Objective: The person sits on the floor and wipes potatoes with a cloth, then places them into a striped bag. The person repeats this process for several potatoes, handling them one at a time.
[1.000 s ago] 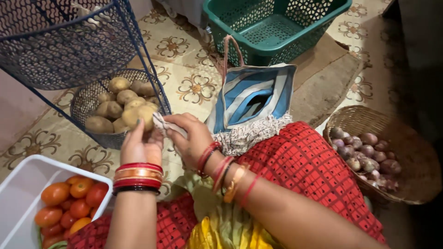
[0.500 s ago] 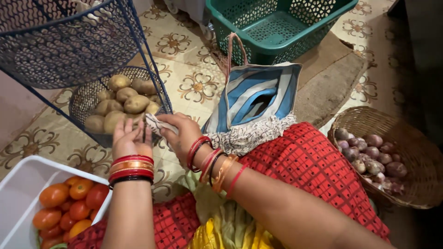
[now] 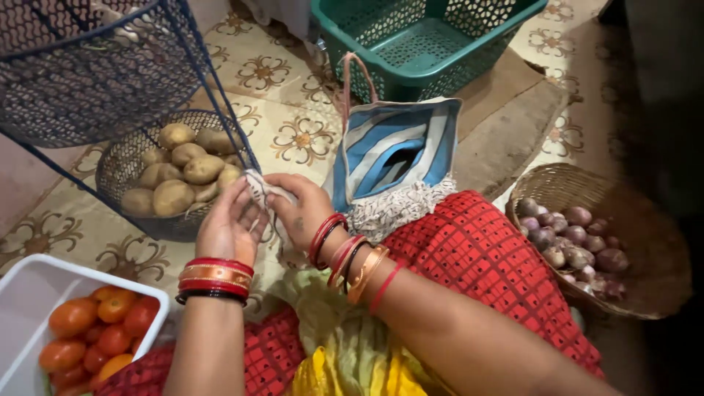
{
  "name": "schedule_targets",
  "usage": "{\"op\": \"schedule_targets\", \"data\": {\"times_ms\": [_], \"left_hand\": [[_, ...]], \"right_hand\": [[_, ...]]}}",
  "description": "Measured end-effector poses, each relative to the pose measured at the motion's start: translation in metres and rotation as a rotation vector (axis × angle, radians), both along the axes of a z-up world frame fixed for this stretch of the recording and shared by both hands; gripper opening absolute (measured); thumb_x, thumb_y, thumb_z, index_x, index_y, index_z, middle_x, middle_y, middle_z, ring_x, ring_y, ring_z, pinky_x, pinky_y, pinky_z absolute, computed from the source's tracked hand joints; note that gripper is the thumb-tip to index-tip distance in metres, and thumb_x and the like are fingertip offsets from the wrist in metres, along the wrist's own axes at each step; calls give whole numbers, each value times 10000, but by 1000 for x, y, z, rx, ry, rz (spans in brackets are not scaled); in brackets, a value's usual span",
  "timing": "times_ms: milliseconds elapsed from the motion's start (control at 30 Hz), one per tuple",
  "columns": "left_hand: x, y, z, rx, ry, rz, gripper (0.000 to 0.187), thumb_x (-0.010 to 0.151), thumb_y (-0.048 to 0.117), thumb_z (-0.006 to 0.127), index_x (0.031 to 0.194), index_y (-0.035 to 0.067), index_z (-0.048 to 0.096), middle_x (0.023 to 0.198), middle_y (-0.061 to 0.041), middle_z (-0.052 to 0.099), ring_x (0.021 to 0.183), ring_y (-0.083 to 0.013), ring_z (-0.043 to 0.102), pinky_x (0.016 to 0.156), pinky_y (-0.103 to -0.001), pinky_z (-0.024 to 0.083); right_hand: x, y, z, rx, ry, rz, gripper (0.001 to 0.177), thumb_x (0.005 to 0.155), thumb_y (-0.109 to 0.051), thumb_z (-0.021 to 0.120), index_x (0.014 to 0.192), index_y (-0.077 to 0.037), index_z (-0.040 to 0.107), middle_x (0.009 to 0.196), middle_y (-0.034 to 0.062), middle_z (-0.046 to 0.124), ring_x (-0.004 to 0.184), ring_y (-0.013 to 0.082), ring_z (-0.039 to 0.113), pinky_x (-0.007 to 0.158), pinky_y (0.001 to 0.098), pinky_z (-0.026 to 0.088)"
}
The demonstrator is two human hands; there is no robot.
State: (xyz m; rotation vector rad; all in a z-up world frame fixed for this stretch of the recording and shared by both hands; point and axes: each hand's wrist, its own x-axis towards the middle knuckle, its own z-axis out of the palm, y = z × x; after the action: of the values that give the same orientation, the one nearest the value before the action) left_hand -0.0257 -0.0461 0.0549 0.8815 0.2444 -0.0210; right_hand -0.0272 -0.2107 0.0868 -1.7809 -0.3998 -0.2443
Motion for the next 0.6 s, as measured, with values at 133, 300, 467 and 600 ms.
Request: {"op": "schedule_targets", "data": {"times_ms": [133, 300, 467, 600], "left_hand": [[-20, -26, 30, 8, -2, -95, 676, 988, 605, 401, 1406, 94, 547, 1288, -50, 646, 1020, -168, 623, 898, -350, 488], [-35, -56, 37, -60, -137, -328, 560, 1016, 504, 489, 1399, 97, 539, 1298, -58, 648, 1143, -187, 601, 999, -359, 446], [-37, -61, 7, 65, -153, -403, 428, 963, 154, 586, 1371, 29, 550, 1261, -84, 675, 1143, -206, 638, 996, -380, 510], [-39, -72, 30, 72, -174, -267, 411, 931, -12, 569, 1340, 6, 532, 1199, -141, 688, 1027, -226, 700, 882, -370, 597]], "right_hand": [[6, -16, 5, 172, 118, 22, 304, 937, -118, 657, 1220, -12, 690, 1078, 96, 760, 998, 151, 687, 904, 285, 542], [13, -34, 17, 313, 60, 70, 328, 961, -115, 657, 1257, 25, 674, 1102, 40, 738, 1018, 103, 636, 916, 265, 515], [19, -56, 28, 407, 53, 84, 318, 965, -112, 662, 1253, 25, 677, 1104, 47, 728, 1012, 110, 629, 917, 274, 520], [7, -82, 25, 62, -195, 7, 340, 957, -151, 661, 1259, 1, 685, 1163, 112, 710, 1115, 198, 680, 991, 310, 527]]}}
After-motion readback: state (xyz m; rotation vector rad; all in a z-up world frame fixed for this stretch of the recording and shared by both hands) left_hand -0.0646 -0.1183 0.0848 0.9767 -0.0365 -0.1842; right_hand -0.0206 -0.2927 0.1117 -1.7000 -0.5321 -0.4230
